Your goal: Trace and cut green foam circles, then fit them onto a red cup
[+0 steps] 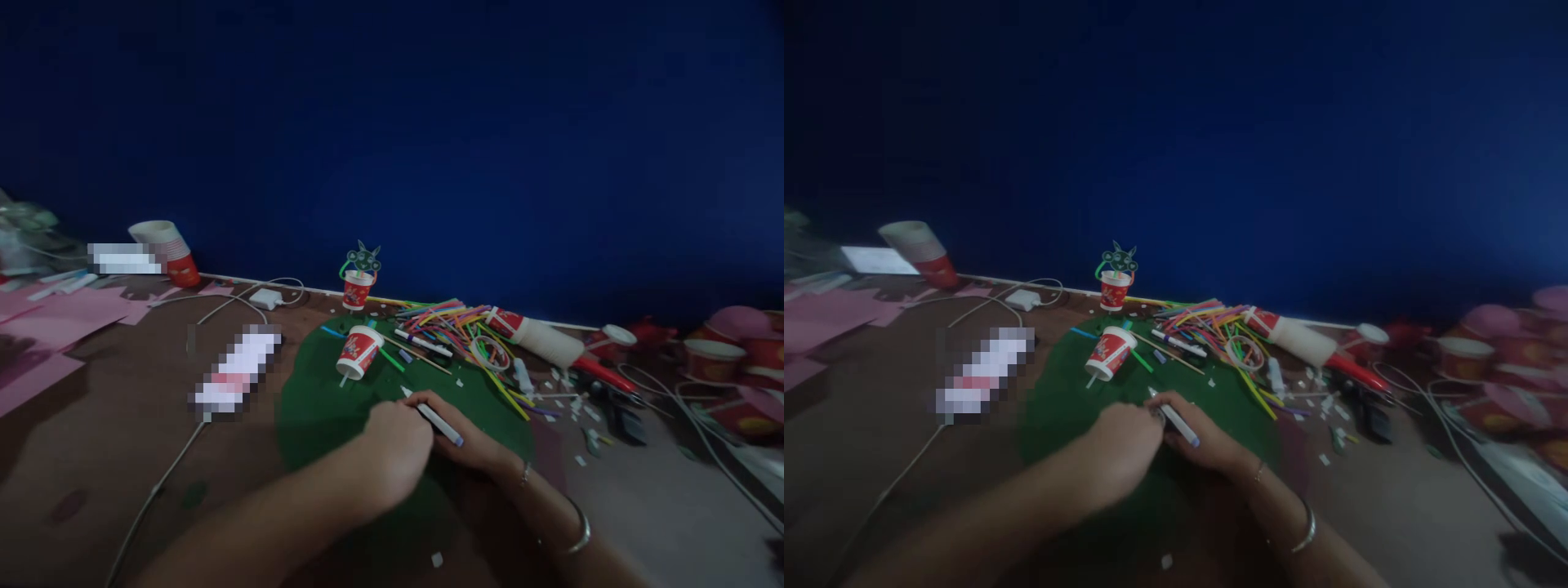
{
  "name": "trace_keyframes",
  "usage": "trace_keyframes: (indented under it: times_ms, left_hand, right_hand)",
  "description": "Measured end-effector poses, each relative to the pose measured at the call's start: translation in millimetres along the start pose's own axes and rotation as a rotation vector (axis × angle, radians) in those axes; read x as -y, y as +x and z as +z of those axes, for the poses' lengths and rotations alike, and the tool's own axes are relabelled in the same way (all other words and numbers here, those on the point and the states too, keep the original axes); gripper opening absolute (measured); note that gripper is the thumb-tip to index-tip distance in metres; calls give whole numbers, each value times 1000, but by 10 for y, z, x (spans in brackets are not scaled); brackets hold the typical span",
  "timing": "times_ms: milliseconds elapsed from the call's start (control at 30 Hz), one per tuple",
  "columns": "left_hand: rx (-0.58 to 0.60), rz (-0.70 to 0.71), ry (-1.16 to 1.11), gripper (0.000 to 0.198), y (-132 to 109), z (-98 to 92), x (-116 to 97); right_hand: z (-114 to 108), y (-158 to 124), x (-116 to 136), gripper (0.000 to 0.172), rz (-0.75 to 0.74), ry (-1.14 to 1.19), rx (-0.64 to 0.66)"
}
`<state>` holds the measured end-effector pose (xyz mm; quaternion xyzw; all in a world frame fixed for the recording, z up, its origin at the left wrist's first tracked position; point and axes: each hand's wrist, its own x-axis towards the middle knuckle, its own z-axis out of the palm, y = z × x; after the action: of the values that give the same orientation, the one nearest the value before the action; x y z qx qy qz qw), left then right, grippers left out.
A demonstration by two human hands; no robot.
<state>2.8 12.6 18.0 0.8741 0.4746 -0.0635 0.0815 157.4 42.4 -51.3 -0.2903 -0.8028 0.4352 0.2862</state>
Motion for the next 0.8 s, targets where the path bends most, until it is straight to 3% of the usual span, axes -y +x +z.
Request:
trace_keyframes:
  times_ms: [100, 233, 400, 800]
  left_hand:
    - [52, -39, 39, 22, 87, -234, 351]
    - [224, -91, -90, 27, 255, -241, 584]
    - [327, -108, -202, 39, 382, -56, 658]
    - [328, -146, -434, 24, 390, 144, 672]
  right_hand:
    - [-22, 0, -9, 48, -17, -10, 9]
    - [-22, 5, -16, 48, -19, -16, -4]
    - [-18, -1, -19, 49, -10, -23, -7]
    - [-8, 1, -65, 51, -12, -1, -11]
